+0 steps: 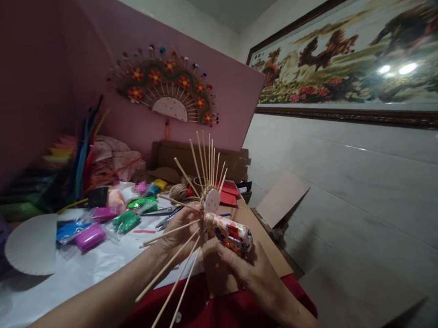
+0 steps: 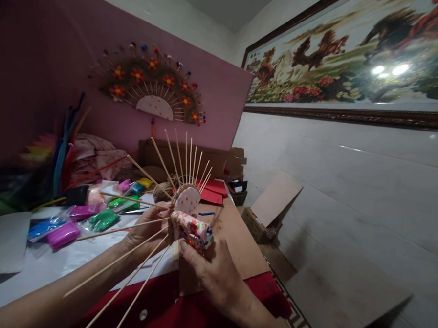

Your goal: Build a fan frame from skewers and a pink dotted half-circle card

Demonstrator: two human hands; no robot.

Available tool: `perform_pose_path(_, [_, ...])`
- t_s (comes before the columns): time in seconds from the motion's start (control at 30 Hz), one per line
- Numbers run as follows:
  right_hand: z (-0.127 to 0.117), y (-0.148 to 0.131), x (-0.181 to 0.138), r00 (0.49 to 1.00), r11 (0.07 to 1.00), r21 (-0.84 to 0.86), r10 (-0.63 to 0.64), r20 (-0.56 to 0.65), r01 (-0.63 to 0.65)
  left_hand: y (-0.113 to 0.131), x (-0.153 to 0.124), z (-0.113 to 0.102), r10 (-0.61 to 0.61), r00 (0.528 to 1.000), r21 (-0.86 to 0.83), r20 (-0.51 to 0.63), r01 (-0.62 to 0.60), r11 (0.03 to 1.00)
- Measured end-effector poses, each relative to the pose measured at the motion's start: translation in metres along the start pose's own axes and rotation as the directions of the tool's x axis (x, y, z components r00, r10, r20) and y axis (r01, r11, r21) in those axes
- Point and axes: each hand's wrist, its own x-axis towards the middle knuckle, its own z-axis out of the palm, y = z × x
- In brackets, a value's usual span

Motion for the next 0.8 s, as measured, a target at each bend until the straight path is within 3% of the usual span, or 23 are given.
perform_pose_path(0.17, [-0.0003,-0.002,0.0007,0.999,0.999,-0.007,-0.042,-0.012,0.042,0.0008,0.0007,-0.0022,-0.026,0.999,-0.019,-0.037,0.026,0.999])
perform_pose_path(0.8, [0.0036,-0.0017,0.0011,0.999,0.999,-0.002,-0.041,-0.019,0.041,0.0016,-0.0006,0.0014,-0.041,0.999,-0.04,0.007,0.042,0.998])
